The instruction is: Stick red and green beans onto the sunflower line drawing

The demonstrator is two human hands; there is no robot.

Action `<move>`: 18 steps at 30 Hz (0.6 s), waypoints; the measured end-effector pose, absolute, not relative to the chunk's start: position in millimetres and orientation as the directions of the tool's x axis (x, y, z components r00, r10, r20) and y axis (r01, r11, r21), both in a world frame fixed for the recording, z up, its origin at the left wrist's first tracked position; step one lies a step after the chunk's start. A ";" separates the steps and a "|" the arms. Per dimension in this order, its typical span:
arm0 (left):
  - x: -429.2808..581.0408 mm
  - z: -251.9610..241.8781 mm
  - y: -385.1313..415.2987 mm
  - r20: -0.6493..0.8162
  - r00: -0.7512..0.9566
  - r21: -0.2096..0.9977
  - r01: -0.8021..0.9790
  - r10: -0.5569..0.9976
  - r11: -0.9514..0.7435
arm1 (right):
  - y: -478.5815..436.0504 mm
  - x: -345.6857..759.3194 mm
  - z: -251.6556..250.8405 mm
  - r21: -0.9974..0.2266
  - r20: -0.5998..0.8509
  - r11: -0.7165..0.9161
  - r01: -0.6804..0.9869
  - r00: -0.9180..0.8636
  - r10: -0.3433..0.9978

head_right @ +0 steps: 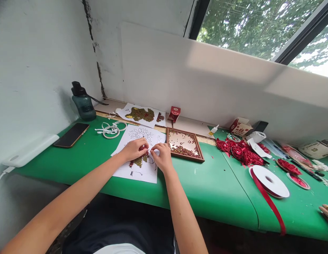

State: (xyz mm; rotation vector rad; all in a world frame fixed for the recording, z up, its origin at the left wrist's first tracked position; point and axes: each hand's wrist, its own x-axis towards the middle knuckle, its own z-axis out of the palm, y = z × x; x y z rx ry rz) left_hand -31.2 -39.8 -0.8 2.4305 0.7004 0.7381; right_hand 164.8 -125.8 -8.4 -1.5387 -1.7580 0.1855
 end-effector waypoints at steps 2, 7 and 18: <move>-31.1 -1.0 -38.0 0.362 0.714 0.576 0.334 0.599 -0.746 | -126.0 166.3 -8.7 -0.552 0.440 0.246 0.797 0.027 0.898; -30.6 -0.7 -36.0 0.369 0.703 0.565 0.350 0.609 -0.747 | -125.4 166.1 -11.1 -0.521 0.401 0.241 0.819 -0.014 0.916; -31.4 -2.0 -37.0 0.318 0.764 0.567 0.322 0.562 -0.759 | -123.8 169.9 -14.6 -0.521 0.367 0.244 0.818 -0.044 0.929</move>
